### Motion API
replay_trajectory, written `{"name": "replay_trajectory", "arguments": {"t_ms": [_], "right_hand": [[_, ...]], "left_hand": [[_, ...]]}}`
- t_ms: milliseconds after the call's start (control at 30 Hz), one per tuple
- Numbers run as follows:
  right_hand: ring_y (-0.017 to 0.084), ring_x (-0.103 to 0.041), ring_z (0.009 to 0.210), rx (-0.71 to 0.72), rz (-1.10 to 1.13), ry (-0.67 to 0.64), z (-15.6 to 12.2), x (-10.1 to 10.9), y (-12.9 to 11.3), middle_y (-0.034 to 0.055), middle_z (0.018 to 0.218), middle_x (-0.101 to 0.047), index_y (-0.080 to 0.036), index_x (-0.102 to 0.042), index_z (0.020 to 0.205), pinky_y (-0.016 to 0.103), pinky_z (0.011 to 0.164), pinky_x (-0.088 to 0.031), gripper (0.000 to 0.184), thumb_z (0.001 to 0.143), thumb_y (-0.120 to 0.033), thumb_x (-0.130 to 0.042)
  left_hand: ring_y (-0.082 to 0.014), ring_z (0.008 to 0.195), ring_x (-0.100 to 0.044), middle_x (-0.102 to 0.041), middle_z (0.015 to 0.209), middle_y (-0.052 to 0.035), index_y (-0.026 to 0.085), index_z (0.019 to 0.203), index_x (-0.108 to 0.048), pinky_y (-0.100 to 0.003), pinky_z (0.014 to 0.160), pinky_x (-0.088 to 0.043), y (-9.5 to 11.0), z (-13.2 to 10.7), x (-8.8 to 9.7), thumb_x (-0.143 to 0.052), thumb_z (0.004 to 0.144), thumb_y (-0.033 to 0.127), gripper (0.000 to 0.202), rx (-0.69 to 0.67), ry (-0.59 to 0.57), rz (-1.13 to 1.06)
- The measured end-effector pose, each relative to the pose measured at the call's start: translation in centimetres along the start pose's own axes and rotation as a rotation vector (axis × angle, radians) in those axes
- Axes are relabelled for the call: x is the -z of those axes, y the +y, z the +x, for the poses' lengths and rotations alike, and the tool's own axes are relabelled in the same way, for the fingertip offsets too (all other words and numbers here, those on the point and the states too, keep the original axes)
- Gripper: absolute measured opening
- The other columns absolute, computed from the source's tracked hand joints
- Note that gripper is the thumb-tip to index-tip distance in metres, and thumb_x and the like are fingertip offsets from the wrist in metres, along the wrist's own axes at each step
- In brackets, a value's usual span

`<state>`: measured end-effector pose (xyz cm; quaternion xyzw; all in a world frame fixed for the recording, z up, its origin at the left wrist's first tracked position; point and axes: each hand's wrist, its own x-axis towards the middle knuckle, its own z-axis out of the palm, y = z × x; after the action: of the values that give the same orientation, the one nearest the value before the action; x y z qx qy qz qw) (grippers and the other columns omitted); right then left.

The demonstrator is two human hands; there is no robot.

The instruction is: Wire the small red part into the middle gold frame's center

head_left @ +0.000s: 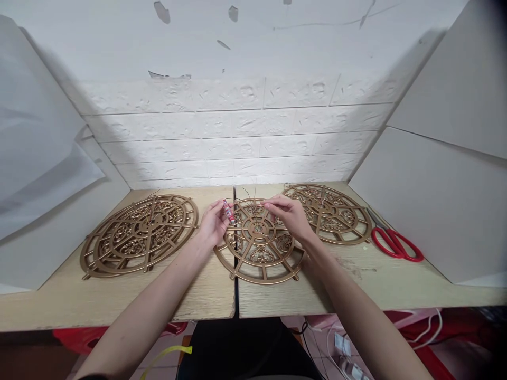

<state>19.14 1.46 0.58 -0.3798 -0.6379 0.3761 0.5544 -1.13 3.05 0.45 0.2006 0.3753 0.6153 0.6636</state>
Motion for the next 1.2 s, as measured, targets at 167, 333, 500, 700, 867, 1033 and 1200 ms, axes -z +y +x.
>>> {"name": "replay_trajectory", "arguments": {"t_ms": [167,333,500,700,867,1033,1200], "right_hand": [[0.012,-0.059,0.061,-0.149,0.321,0.011,0.1,0.4,-0.4,0.0021,0.069,-0.068,-0.019,-0.074,0.084,0.027,0.064,-0.050,0.024,0.062,-0.027,-0.080],[0.012,-0.062,0.066,-0.198,0.478,-0.052,-0.1,-0.3,-0.9,0.0033,0.079,-0.070,-0.019,-0.073,0.077,0.027,0.069,-0.052,0.023,0.057,-0.026,-0.082],[0.009,-0.056,0.055,-0.224,0.369,-0.240,-0.7,-1.6,-0.4,0.0019,0.067,-0.066,-0.017,-0.074,0.082,0.023,0.055,-0.047,0.024,0.068,-0.037,-0.075],[0.005,-0.040,0.043,-0.175,0.104,-0.414,-1.5,-3.0,0.2,-0.0028,0.051,-0.053,-0.014,-0.072,0.088,0.018,0.041,-0.031,0.031,0.076,-0.042,-0.066],[0.006,-0.041,0.042,-0.140,0.024,-0.404,-1.6,-3.4,0.6,-0.0019,0.055,-0.054,-0.013,-0.071,0.083,0.020,0.040,-0.030,0.031,0.076,-0.043,-0.066],[0.009,-0.044,0.051,-0.036,-0.102,-0.357,-1.5,-3.6,0.9,-0.0003,0.057,-0.056,-0.013,-0.071,0.078,0.022,0.049,-0.033,0.029,0.077,-0.042,-0.064],[0.009,-0.041,0.054,0.011,-0.140,-0.320,-1.5,-3.8,0.9,0.0004,0.060,-0.054,-0.012,-0.070,0.076,0.022,0.051,-0.031,0.029,0.077,-0.040,-0.064]], "left_hand": [[-0.0075,0.054,-0.058,-0.065,0.067,-0.0040,0.015,0.077,-0.054,-0.017,0.054,-0.050,0.5,-0.3,-0.4,-0.048,0.086,0.007,0.013,0.043,0.038,-0.061],[-0.0080,0.056,-0.058,-0.065,0.068,-0.0043,0.015,0.078,-0.055,-0.018,0.055,-0.051,0.5,-0.3,-0.4,-0.049,0.085,0.006,0.013,0.039,0.052,-0.067],[-0.0081,0.053,-0.058,-0.065,0.066,-0.0042,0.015,0.077,-0.054,-0.018,0.053,-0.049,0.4,-0.3,-0.3,-0.048,0.085,0.007,0.013,0.010,0.025,-0.036],[-0.0102,0.052,-0.059,-0.066,0.068,-0.0051,0.015,0.080,-0.052,-0.020,0.050,-0.050,-0.1,-0.4,-0.3,-0.051,0.083,0.006,0.010,-0.026,0.009,0.024],[-0.0116,0.055,-0.063,-0.067,0.069,-0.0062,0.015,0.082,-0.052,-0.021,0.055,-0.052,-0.4,-0.4,-0.1,-0.051,0.084,0.007,0.009,-0.038,-0.004,0.038],[-0.0124,0.060,-0.065,-0.067,0.069,-0.0060,0.015,0.081,-0.051,-0.024,0.061,-0.055,-0.8,-0.4,-0.1,-0.051,0.083,0.006,0.009,-0.041,-0.001,0.032],[-0.0135,0.063,-0.066,-0.067,0.068,-0.0056,0.015,0.081,-0.051,-0.027,0.064,-0.056,-1.2,-0.4,-0.1,-0.054,0.082,0.005,0.010,-0.063,-0.012,0.024]]}}
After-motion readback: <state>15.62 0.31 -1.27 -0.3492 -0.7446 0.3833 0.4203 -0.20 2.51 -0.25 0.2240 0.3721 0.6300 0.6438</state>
